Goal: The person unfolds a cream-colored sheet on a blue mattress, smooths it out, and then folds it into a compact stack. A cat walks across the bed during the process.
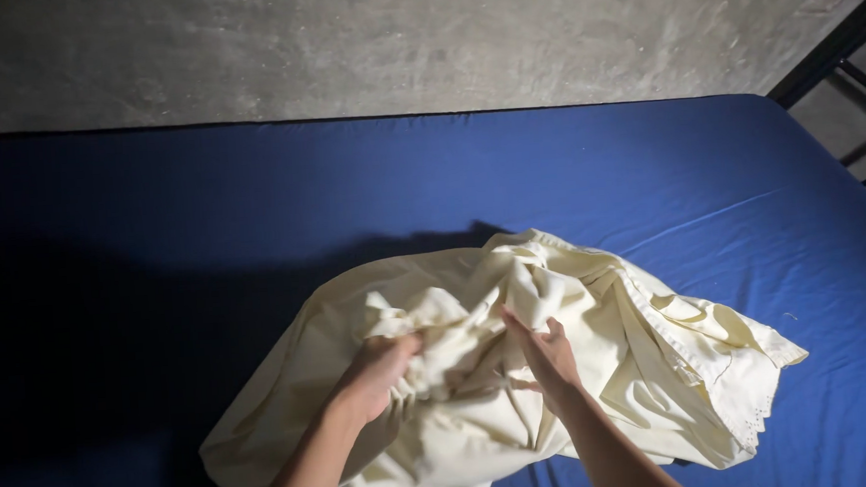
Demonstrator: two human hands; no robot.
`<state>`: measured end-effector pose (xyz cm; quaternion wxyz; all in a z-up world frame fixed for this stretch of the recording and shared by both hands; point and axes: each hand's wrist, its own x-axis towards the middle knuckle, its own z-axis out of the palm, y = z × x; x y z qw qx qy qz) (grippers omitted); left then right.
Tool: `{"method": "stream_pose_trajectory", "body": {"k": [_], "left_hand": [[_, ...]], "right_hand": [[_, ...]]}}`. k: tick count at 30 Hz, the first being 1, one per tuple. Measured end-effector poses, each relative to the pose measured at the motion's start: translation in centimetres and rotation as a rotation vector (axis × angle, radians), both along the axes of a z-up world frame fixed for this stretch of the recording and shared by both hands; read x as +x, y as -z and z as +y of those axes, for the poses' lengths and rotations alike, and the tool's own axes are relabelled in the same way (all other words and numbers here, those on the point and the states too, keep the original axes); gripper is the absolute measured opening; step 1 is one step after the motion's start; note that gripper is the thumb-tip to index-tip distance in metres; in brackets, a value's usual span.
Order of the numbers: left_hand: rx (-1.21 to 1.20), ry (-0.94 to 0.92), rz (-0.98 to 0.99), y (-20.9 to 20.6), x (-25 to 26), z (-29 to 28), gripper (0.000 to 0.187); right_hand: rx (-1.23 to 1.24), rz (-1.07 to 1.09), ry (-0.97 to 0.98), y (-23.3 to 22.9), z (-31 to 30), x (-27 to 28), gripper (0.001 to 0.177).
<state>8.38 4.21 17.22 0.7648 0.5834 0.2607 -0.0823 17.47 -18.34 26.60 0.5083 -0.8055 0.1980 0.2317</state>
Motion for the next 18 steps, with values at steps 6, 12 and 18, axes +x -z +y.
{"method": "stream_pose_trajectory", "body": {"k": [6, 12, 18], "left_hand": [[0.041, 0.103, 0.23, -6.3, 0.1, 1.3, 0.048], [0.411, 0.265, 0.235, 2.0, 2.7, 2.2, 0.049], [-0.191, -0.123, 0.187, 1.6, 2.6, -0.1, 0.048]], "right_hand": [[-0.08, 0.095, -0.044, 10.7, -2.6, 4.4, 0.073], [0.444, 0.308, 0.455, 9.8, -6.7, 3.5, 0.038], [0.552, 0.371, 0.585, 16.9, -11.4, 5.7, 0.04]]}}
